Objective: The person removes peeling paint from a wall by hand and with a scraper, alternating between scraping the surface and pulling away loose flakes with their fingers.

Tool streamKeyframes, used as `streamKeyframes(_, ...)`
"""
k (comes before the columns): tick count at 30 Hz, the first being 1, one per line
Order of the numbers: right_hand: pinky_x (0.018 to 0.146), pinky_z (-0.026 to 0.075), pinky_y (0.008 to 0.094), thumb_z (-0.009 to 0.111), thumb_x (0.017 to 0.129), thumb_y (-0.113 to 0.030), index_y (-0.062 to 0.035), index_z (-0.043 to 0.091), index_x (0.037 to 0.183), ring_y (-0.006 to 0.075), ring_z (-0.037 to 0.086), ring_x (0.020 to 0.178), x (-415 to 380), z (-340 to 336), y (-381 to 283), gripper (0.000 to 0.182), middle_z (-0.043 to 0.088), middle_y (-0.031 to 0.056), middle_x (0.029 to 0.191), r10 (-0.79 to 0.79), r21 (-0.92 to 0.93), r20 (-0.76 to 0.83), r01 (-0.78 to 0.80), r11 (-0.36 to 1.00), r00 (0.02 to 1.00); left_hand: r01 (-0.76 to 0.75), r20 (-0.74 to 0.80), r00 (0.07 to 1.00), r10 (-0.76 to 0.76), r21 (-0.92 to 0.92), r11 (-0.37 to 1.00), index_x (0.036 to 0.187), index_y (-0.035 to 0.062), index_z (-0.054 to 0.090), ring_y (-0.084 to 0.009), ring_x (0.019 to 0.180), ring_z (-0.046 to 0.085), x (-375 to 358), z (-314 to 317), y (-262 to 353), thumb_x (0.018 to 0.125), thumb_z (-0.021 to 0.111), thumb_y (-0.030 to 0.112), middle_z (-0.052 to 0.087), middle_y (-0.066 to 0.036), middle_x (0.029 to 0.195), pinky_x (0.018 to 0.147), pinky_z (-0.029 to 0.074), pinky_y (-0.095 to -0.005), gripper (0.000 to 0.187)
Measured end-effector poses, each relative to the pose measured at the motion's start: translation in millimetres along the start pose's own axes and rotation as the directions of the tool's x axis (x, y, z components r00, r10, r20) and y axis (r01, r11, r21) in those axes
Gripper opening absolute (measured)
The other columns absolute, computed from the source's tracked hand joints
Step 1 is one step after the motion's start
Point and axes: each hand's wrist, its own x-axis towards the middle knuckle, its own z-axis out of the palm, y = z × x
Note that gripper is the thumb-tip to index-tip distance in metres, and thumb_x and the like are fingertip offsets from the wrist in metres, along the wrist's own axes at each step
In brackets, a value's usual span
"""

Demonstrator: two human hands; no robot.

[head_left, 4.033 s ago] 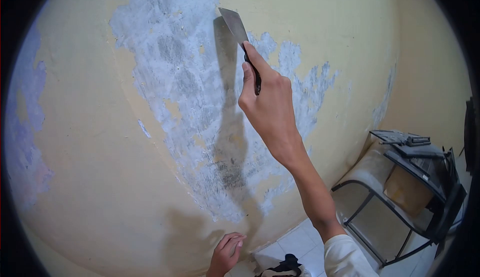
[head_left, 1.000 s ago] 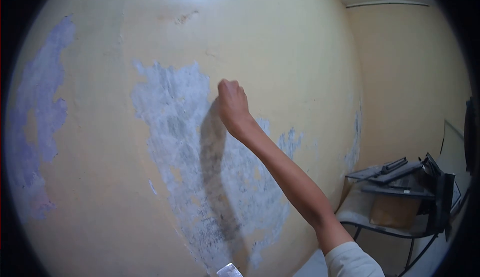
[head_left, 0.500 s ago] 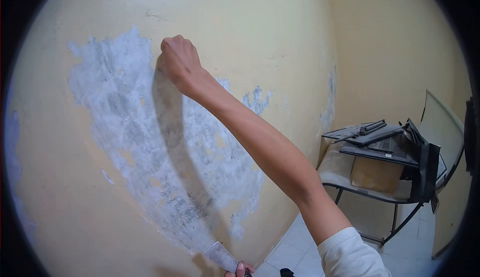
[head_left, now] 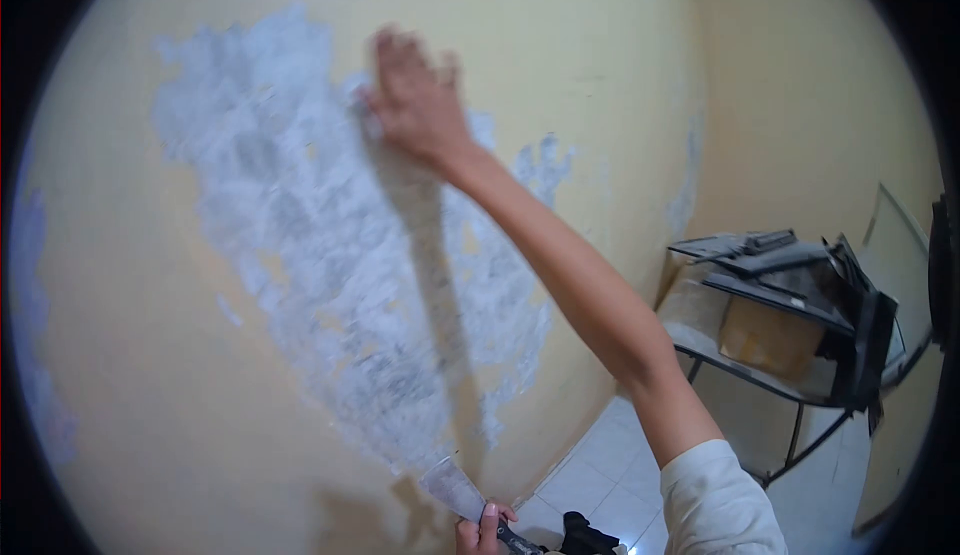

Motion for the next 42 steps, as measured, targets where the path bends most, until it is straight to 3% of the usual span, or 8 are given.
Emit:
streamKeyframes(10,0.116,0.018,0.0646,0.036,0.104,-0.046,-0.0111,0.034,0.156,0.0349,0.026,0.151,-7,-3,3,0.062,0.029,0.0242,0.160,-0.266,0.049,0.076,0.262,0.964,0.961,-0.001,-0.221,0.975,-0.009,-0.045,0.999,0.083,0.0058,0.068,-0.0102,0.062,0.053,-16,-32,-14,0.107,0.046,0.037,0.059,0.001,0.069,0.058,0.040,-0.0275,0.045)
streamKeyframes(14,0.116,0.014,0.0663,0.036,0.104,-0.046,-0.0114,0.033,0.156,0.0323,0.023,0.152,-14,15,-5,0.063,0.028,0.0125,0.164,0.239,0.179,-0.087,-0.221,0.959,0.967,0.041,-0.234,0.971,-0.046,-0.027,0.999,0.085,0.0055,0.066,-0.0107,0.062,0.053,-23,-38,-17,0.108,0.044,0.037,0.059,0.001,0.069,0.059,0.042,-0.0286,0.045)
streamKeyframes(18,0.114,0.013,0.0690,0.041,0.104,-0.042,-0.0006,0.037,0.152,0.0366,0.026,0.150,-19,1,2,0.063,0.029,0.0224,0.160,-0.136,-0.100,-0.001,0.135,0.986,0.991,0.036,-0.220,0.975,-0.022,0.062,0.997,0.085,0.0043,0.065,-0.0127,0.063,0.053,-24,-37,-15,0.108,0.043,0.037,0.058,-0.001,0.069,0.059,0.043,-0.0304,0.045)
streamKeyframes(22,0.110,0.024,0.0648,0.048,0.103,-0.037,0.0014,0.046,0.142,0.0407,0.038,0.139,-33,-2,7,0.055,0.042,0.0272,0.148,0.337,-0.034,-0.253,-0.357,0.934,0.907,0.070,-0.236,0.970,-0.059,0.036,0.997,0.083,0.0043,0.064,-0.0123,0.062,0.052,-26,-28,-22,0.108,0.044,0.036,0.057,0.000,0.068,0.059,0.042,-0.0296,0.045)
streamKeyframes(27,0.098,0.045,0.0505,0.065,0.091,-0.012,0.0085,0.056,0.126,0.0446,0.057,0.114,-277,-108,-61,0.041,0.061,0.0288,0.123,0.171,0.417,0.269,-0.275,0.866,0.948,0.238,-0.198,0.951,-0.239,-0.028,0.971,0.070,0.0035,0.062,-0.0118,0.060,0.050,-32,-19,-38,0.107,0.048,0.035,0.054,0.000,0.062,0.060,0.040,-0.0299,0.050)
streamKeyframes(31,0.088,0.053,0.0425,0.056,0.102,-0.022,-0.0030,0.063,0.124,0.0398,0.066,0.096,-502,-303,-124,0.029,0.070,0.0195,0.109,0.271,0.031,0.955,-0.948,0.317,0.122,0.199,0.007,0.978,-0.209,0.277,0.940,0.076,0.0019,0.064,-0.0141,0.055,0.049,-33,1,-60,0.107,0.048,0.035,0.055,-0.002,0.060,0.054,0.039,-0.0326,0.048)
streamKeyframes(34,0.082,0.056,0.0309,0.050,0.104,-0.013,-0.0001,0.064,0.121,0.0140,0.070,0.091,-568,-482,-159,0.025,0.074,0.0082,0.098,0.509,-0.233,0.808,-0.955,-0.183,-0.295,-0.014,0.162,0.985,-0.050,0.370,0.929,0.084,0.0006,0.068,-0.0141,0.055,0.050,-29,43,-79,0.106,0.049,0.036,0.055,-0.003,0.060,0.052,0.040,-0.0351,0.046)
streamKeyframes(42,0.089,0.054,0.0306,0.060,0.103,-0.022,-0.0035,0.063,0.126,0.0164,0.071,0.094,-520,-714,-94,0.030,0.074,0.0121,0.101,0.898,0.006,0.358,-0.962,-0.275,-0.255,-0.135,0.733,0.631,-0.254,0.426,0.895,0.135,0.0079,0.055,-0.0150,0.068,0.055,-82,289,-43,0.103,0.056,0.024,0.064,-0.008,0.084,0.063,0.045,-0.0272,0.036)
